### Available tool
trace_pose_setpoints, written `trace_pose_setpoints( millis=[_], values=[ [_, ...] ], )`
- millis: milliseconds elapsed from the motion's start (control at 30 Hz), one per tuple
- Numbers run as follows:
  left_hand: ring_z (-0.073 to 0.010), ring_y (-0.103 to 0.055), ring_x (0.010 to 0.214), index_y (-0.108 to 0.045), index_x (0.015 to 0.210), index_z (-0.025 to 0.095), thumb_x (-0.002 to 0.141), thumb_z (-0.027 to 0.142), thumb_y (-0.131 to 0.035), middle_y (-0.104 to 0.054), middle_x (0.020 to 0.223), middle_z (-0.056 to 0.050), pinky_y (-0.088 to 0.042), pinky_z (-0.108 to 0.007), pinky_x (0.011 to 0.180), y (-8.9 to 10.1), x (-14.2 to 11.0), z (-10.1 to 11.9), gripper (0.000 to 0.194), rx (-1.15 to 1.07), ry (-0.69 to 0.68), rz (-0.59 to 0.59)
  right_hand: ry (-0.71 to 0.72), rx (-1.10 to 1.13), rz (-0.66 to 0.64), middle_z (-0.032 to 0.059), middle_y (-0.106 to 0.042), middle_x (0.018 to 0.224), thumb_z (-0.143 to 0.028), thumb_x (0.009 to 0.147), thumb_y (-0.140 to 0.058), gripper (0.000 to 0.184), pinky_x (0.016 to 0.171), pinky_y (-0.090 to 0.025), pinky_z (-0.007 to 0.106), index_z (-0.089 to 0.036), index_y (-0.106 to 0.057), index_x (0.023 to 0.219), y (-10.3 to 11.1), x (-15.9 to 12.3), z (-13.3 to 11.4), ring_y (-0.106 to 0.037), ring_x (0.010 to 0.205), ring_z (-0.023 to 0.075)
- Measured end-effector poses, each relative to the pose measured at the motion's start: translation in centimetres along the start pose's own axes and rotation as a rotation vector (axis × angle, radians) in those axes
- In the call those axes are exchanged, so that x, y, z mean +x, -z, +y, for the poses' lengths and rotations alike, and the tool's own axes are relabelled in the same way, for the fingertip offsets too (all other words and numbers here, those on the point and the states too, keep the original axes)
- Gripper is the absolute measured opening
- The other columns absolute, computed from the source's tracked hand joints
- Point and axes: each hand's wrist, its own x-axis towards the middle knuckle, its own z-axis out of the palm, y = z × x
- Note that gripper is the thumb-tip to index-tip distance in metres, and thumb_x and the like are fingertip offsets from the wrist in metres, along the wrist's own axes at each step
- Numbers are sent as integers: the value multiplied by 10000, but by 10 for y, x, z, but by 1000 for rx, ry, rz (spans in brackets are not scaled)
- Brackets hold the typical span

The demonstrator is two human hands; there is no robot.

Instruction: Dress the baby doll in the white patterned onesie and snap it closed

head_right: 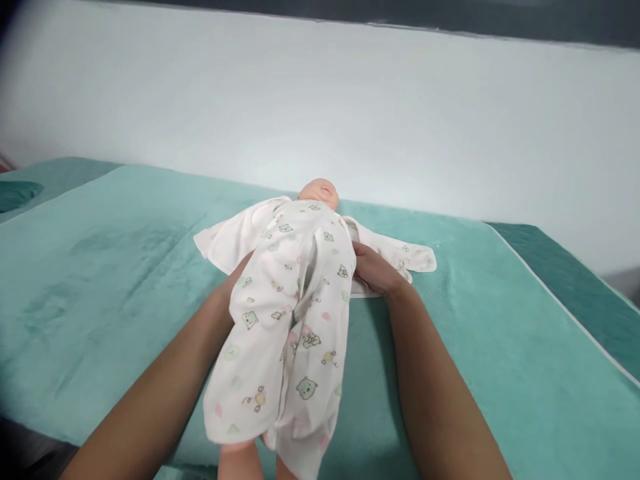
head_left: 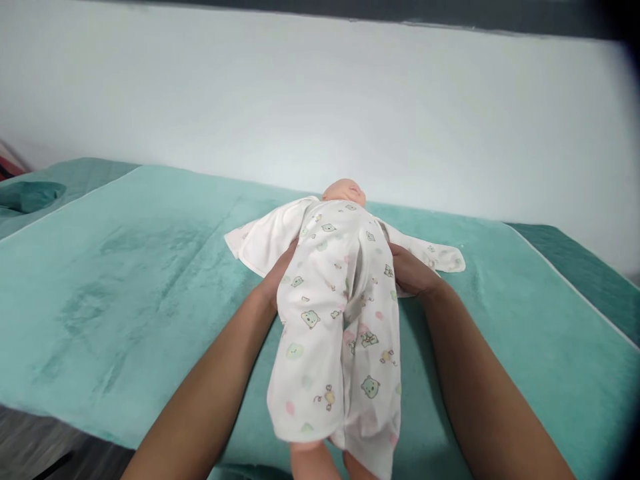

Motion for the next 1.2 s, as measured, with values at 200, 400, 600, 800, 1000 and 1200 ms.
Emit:
trace_pose_setpoints(
  millis=[200,400,600,800,1000,1200],
  values=[
    [-254,-666,936,-682,1119,139,830,385,-710,-751,1062,-110,-542,-391,870,-4,2,4,380,-103,94,-68,-22,-107,32,55,-761,773,-347,715,-733,210,728,-578,391,-209,-766,870,-1,-5,-3,-698,829,291],
    [-260,-701,933,-703,1130,157,784,377,-749,-760,1021,-99,-570,-390,836,1,18,-14,413,-265,157,-123,144,-243,138,70,-767,839,-396,703,-728,284,824,-550,418,-158,-751,857,-11,-6,-7,-681,864,283],
    [-245,-712,923,-712,1134,168,756,268,-769,-769,1019,-79,-584,-383,845,6,25,-22,395,-307,117,-113,303,-260,253,23,-743,824,-353,673,-722,213,840,-533,406,-185,-728,805,-7,2,6,-649,870,271],
    [-258,-701,989,-706,1156,147,820,295,-706,-767,1058,-91,-571,-394,901,2,28,-19,368,-395,71,-130,288,-150,377,-6,-630,654,-366,671,-677,194,630,-513,335,-215,-584,592,-1,12,22,-572,709,216],
    [-288,-705,1002,-725,1134,126,717,163,-649,-771,1038,-93,-563,-426,918,9,29,-18,426,-400,7,-153,293,-162,405,11,-666,743,-448,668,-669,241,700,-515,350,-212,-657,720,-10,10,12,-580,774,224],
    [-295,-706,997,-738,1149,159,621,109,-705,-782,1015,-81,-552,-438,915,14,28,-23,532,-206,-70,-93,297,-198,434,32,-678,760,-530,682,-656,307,697,-507,355,-223,-649,676,-17,4,0,-564,784,227]
  ],
)
